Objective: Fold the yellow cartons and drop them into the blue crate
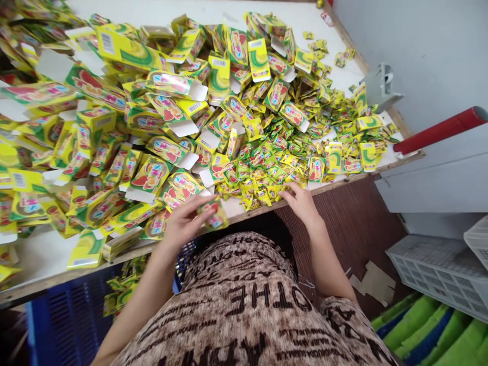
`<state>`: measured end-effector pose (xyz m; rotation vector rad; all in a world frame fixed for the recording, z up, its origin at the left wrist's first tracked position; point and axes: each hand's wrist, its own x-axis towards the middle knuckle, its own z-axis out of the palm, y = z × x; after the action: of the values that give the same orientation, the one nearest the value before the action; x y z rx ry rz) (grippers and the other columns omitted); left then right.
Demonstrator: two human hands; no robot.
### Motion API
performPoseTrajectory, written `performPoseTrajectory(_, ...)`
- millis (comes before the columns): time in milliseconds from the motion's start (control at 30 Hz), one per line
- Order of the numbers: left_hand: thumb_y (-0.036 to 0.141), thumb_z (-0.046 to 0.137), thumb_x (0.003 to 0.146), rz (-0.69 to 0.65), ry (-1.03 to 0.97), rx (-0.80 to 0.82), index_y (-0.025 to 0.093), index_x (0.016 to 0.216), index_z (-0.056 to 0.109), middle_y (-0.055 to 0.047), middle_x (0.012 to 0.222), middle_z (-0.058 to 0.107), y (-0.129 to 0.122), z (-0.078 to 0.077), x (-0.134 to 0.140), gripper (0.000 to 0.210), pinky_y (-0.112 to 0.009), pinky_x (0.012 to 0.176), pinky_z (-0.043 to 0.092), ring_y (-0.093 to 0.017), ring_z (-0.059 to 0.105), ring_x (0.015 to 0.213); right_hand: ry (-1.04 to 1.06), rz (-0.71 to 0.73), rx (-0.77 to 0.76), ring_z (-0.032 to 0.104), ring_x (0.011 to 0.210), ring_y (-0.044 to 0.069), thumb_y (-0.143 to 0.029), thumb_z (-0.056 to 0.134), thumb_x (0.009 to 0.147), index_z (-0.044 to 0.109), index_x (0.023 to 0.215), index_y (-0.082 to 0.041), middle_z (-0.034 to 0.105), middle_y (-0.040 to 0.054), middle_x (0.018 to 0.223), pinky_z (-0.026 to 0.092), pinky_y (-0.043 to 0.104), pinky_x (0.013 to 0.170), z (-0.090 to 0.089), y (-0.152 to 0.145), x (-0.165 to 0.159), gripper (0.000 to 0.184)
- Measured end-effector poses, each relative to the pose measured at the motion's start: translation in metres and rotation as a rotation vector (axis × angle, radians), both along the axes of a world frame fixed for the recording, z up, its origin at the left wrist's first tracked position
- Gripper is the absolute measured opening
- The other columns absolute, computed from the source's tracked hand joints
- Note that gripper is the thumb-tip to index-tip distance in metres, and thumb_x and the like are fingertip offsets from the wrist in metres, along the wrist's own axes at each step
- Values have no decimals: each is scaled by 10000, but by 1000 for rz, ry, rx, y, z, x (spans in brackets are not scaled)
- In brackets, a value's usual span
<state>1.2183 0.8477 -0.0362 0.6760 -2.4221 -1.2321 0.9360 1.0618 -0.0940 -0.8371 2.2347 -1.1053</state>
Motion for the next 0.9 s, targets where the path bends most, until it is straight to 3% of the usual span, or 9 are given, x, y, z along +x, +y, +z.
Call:
performPoseTrajectory(133, 467, 641, 822, -176, -605, 295, 309, 1062, 784, -35, 1054, 770, -12, 14, 103, 320, -317, 893, 531, -243, 698, 964, 164, -76, 77, 555, 641, 170, -598, 683, 764, 583, 676, -202, 629, 21, 663, 424, 304, 662, 15, 0, 8, 417)
performPoseTrajectory(233, 500, 703, 642, 32, -957, 322, 275, 982, 799, -50, 1047, 785, -11, -2, 183, 419, -370, 894, 535, -318, 720, 972, 175, -73, 4, 635, 778, 212, -526, 712, 763, 631, 840, -200, 691, 39, 794, 470, 331, 747, 29, -3, -3, 345)
performPoseTrajectory(333, 513, 695, 616, 128, -1084, 302, 217, 1003, 792, -80, 994, 791, -8, -11, 218, 496, -375, 836, 550, -333, 738, 889, 279, 59, -66, 668, 938, 250, -374, 681, 814, 665, 1069, -194, 730, 76, 973, 488, 373, 836, 36, -22, -25, 312)
performPoseTrajectory(433, 520, 623, 774, 71, -910, 242, 214, 1051, 780, -74, 1059, 782, -3, 4, 190, 441, -341, 862, 549, -288, 734, 934, 479, 449, 39, 664, 954, 253, -193, 629, 819, 733, 962, -187, 741, 99, 988, 464, 363, 842, 33, -52, -47, 176)
performPoseTrajectory(533, 415, 578, 885, -57, -612, 10, 233, 1143, 744, -68, 1083, 769, -4, 29, 122, 358, -338, 913, 534, -241, 711, 965, 652, 711, 249, 650, 810, 213, -60, 626, 756, 755, 965, -174, 726, 84, 825, 418, 324, 758, 26, -84, -58, 271)
performPoseTrajectory(633, 205, 477, 941, -145, -395, -297, 224, 1288, 656, -97, 1206, 707, -26, 38, 57, 391, -378, 992, 494, -226, 641, 1112, 771, 787, 404, 623, 764, 200, 30, 568, 747, 746, 852, -110, 678, 104, 730, 355, 314, 706, 25, -106, -52, 250)
performPoseTrajectory(700, 83, 449, 904, -165, -426, -530, 228, 1381, 577, -129, 1395, 587, -46, 34, 28, 514, -462, 1061, 427, -278, 524, 1280, 886, 859, 405, 614, 858, 236, 21, 543, 790, 712, 778, -99, 681, 143, 815, 335, 320, 701, 30, -108, -42, 207)
performPoseTrajectory(800, 17, 462, 851, -238, -565, -718, 247, 1429, 512, -145, 1533, 439, -66, 26, 1, 624, -550, 1058, 361, -360, 410, 1360, 1087, 906, 350, 570, 992, 282, -59, 495, 887, 679, 881, -111, 667, 164, 989, 347, 337, 726, 40, -92, -24, 191)
performPoseTrajectory(900, 24, 456, 857, -306, -614, -799, 220, 1281, 602, -167, 1394, 543, -76, 25, -15, 489, -565, 1029, 339, -366, 426, 1318, 1105, 879, 336, 569, 952, 262, -42, 459, 898, 640, 1021, -105, 659, 142, 942, 373, 340, 762, 43, -69, -16, 228)
